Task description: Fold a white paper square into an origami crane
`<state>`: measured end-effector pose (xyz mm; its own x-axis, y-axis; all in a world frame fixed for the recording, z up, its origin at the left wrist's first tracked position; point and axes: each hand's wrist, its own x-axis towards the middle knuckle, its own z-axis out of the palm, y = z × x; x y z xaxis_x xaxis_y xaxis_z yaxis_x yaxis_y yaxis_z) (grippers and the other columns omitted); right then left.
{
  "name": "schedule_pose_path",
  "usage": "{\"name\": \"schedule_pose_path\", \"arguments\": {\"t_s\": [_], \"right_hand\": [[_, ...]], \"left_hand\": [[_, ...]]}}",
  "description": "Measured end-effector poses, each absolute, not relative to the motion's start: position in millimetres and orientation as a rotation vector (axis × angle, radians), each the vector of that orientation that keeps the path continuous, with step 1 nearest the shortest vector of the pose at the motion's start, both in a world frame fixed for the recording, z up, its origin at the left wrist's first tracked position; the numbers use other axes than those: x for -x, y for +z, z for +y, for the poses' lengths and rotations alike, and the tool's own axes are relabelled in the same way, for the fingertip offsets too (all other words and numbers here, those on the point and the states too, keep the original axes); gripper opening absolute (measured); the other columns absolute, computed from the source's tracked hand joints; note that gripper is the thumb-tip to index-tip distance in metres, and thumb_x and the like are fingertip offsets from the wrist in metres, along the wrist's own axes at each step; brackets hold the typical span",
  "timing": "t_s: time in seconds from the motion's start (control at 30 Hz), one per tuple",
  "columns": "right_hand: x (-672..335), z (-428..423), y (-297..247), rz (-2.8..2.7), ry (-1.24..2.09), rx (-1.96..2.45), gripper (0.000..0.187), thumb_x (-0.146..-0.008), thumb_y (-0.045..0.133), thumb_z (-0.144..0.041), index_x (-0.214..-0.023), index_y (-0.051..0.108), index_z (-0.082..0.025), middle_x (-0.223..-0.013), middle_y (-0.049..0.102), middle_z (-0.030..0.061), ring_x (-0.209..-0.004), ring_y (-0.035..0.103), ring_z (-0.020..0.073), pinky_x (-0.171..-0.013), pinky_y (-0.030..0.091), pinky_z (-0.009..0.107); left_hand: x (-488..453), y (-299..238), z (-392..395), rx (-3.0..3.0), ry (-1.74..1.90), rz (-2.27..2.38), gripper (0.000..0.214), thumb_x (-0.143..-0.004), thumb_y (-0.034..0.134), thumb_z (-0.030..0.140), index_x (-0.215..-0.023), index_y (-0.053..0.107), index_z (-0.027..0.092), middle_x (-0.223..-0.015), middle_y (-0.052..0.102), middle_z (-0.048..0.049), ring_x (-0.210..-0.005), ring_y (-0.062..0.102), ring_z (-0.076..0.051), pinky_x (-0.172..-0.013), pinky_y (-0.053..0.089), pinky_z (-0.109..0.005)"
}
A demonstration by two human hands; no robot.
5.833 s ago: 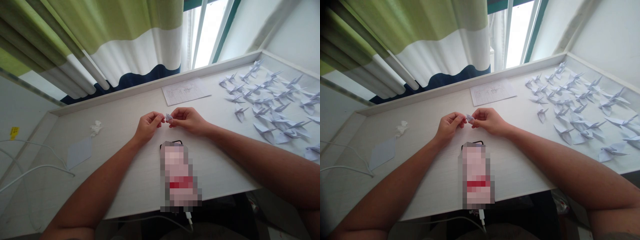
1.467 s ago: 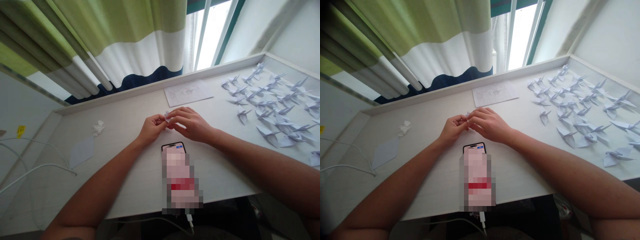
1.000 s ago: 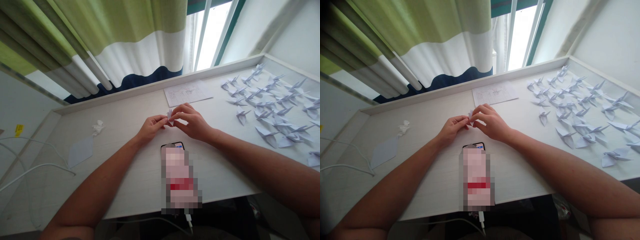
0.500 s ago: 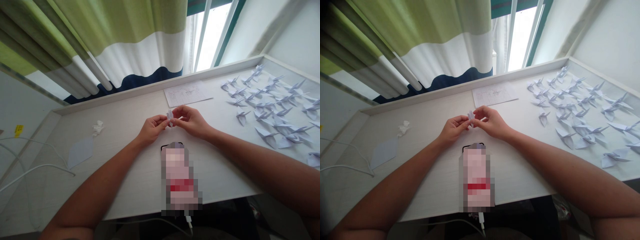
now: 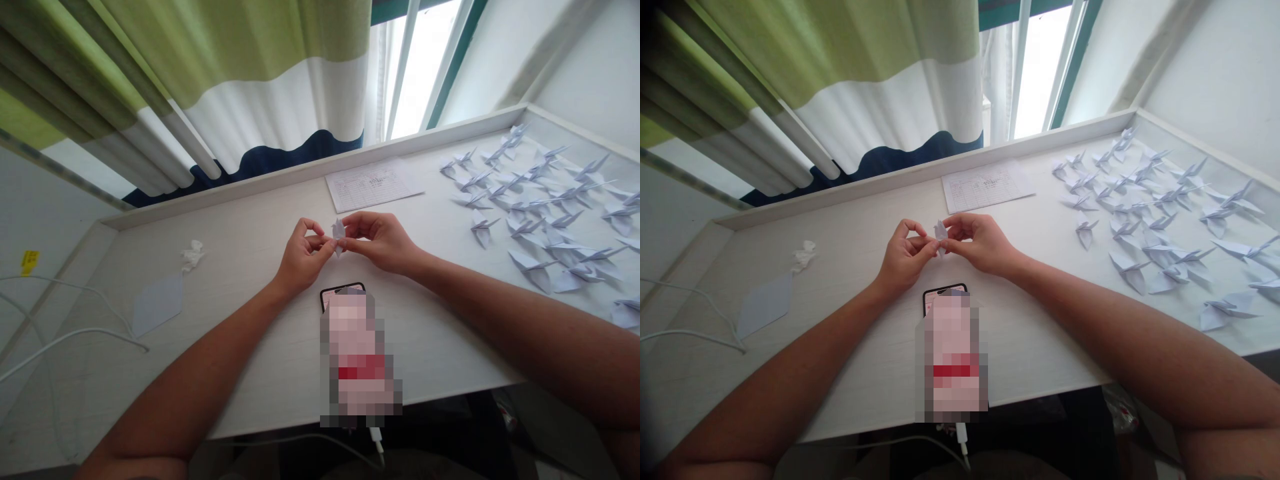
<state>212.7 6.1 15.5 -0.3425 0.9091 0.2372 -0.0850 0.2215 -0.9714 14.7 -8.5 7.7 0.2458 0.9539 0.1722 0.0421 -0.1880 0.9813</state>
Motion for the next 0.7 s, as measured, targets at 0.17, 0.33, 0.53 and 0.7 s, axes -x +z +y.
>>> {"name": "schedule_pose_path", "arguments": {"t_s": [0.17, 0.33, 0.53, 0.7], "right_hand": [[-214.4, 6.8, 19.0, -1.479, 1.407, 0.795, 0.032, -0.077, 0.089, -0.049, -0.087, 0.079, -0.02, -0.089, 0.082, 0.005, -0.088, 0.075, 0.0212, -0.087, 0.06, 0.039], [-216.5, 6.6, 21.7, -1.477, 1.367, 0.902, 0.028, -0.084, 0.08, -0.049, -0.082, 0.083, -0.021, -0.089, 0.082, 0.0061, -0.087, 0.073, 0.0207, -0.085, 0.059, 0.038], [-216.9, 7.2, 18.3, -1.408, 1.507, 0.868, 0.033, -0.086, 0.08, -0.053, -0.083, 0.084, -0.02, -0.091, 0.082, 0.0086, -0.093, 0.075, 0.0229, -0.089, 0.059, 0.04], [-215.3, 7.0, 17.1, -1.272, 1.681, 0.802, 0.037, -0.086, 0.081, -0.056, -0.086, 0.085, -0.02, -0.096, 0.083, 0.0109, -0.1, 0.077, 0.0253, -0.099, 0.059, 0.043]], "left_hand": [[-15.1, 6.1, -9.2, -1.715, 1.259, 1.099, 0.021, -0.092, 0.075, 0.033, -0.09, 0.057, 0.022, -0.083, 0.073, 0.0004, -0.078, 0.073, -0.015, -0.072, 0.055, -0.027], [-12.4, 5.0, -7.6, -1.958, 1.339, 1.165, 0.004, -0.094, 0.072, 0.025, -0.093, 0.07, 0.022, -0.09, 0.077, -0.0011, -0.085, 0.072, -0.015, -0.078, 0.059, -0.028], [-8.0, 7.3, -7.4, -2.244, 1.369, 1.118, 0.009, -0.096, 0.07, 0.02, -0.104, 0.075, 0.021, -0.104, 0.08, -0.0054, -0.093, 0.074, -0.017, -0.079, 0.061, -0.03], [-4.7, 7.5, -6.9, -2.369, 1.353, 1.066, 0.017, -0.094, 0.076, 0.021, -0.111, 0.077, 0.021, -0.107, 0.082, -0.0074, -0.097, 0.076, -0.02, -0.084, 0.063, -0.034]]}}
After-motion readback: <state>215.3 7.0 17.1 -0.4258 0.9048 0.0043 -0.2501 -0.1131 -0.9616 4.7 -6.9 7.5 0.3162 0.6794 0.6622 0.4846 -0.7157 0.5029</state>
